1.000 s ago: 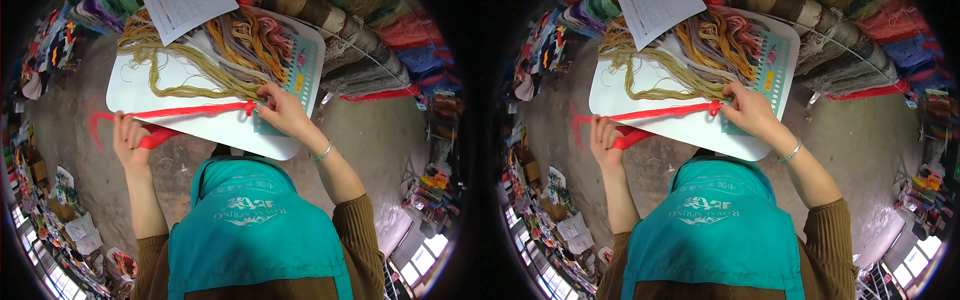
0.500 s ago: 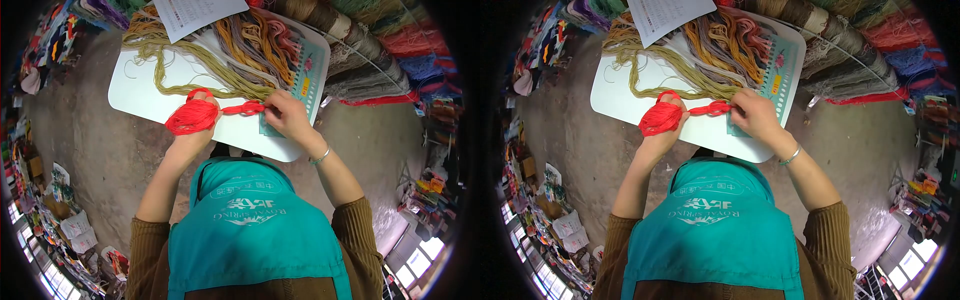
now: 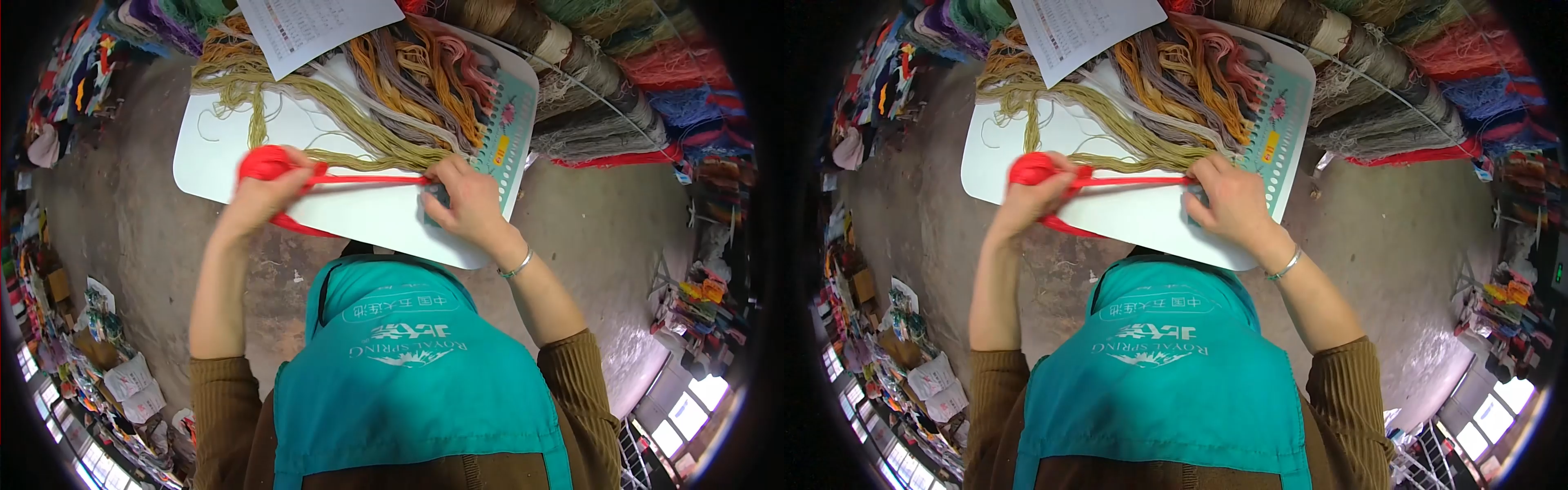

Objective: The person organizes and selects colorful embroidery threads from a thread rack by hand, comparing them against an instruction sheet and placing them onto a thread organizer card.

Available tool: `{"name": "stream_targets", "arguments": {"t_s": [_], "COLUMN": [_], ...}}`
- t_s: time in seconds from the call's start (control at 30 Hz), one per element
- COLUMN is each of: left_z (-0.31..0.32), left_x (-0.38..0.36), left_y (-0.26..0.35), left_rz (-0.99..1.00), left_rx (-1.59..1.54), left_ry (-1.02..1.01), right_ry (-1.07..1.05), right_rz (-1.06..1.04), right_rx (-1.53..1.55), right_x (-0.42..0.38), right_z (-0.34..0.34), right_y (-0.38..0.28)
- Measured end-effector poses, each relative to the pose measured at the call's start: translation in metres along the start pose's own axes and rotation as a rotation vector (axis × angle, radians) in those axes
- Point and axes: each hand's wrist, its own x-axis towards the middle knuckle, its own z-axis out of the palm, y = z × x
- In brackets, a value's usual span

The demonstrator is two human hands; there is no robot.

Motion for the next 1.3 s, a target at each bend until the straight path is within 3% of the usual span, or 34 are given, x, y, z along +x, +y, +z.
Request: {"name": "stream_targets", "arguments": {"t_s": [0.1, 0.2, 0.3, 0.37, 0.47, 0.57, 0.67, 0.77, 0.8, 0.83, 0.87, 0.9, 0.97, 1.03, 1.13, 1.3], "left_z": [-0.045, -0.09, -0.147, -0.169, -0.174, -0.16, -0.191, -0.247, -0.248, -0.249, -0.244, -0.225, -0.142, -0.074, 0.007, 0.085], "left_x": [-0.003, -0.008, -0.025, -0.047, -0.09, -0.116, -0.136, -0.161, -0.167, -0.171, -0.174, -0.171, -0.159, -0.151, -0.137, -0.123], "left_y": [0.002, 0.007, -0.014, -0.032, -0.06, -0.089, -0.094, -0.102, -0.104, -0.106, -0.104, -0.101, -0.075, -0.063, -0.043, -0.012], "left_rz": [-0.146, -0.101, -0.182, -0.229, -0.285, 0.116, 0.439, 0.533, 0.545, 0.505, 0.461, 0.45, 0.308, 0.3, 0.314, 0.367], "left_rx": [-0.074, -0.146, -0.205, -0.203, -0.441, -0.885, -1.048, -1.19, -1.191, -1.062, -0.931, -0.947, -0.762, -0.914, -1.011, -0.997], "left_ry": [-0.024, 0.097, 0.417, 0.48, 0.341, 0.054, 0.276, 0.885, 0.9, 0.783, 0.669, 0.385, 0.492, 0.285, 0.14, -0.012], "right_ry": [-0.037, -0.059, -0.043, -0.044, -0.049, -0.037, -0.026, -0.013, -0.017, -0.015, -0.014, -0.019, -0.04, -0.052, -0.121, -0.337], "right_rz": [0.012, 0.019, 0.025, 0.025, 0.032, 0.034, 0.017, 0.017, -0.001, 0.008, 0.018, 0.002, 0.041, 0.049, 0.058, 0.232], "right_rx": [-0.022, -0.075, -0.048, -0.042, -0.014, -0.033, -0.002, 0.008, 0.013, 0.015, 0.018, 0.025, 0.092, 0.282, 0.68, 1.241], "right_x": [0.001, 0.003, 0.002, 0.002, 0.003, 0.002, 0.002, 0.002, 0.003, 0.003, 0.003, 0.002, 0.003, 0.004, 0.009, 0.008], "right_z": [-0.002, -0.002, -0.003, -0.002, 0.0, 0.0, 0.002, 0.004, 0.004, 0.003, 0.003, 0.003, -0.001, -0.01, -0.017, -0.003], "right_y": [-0.002, -0.007, -0.005, -0.003, -0.004, -0.002, 0.0, 0.0, -0.001, -0.001, -0.001, -0.002, -0.007, -0.03, -0.074, -0.127]}}
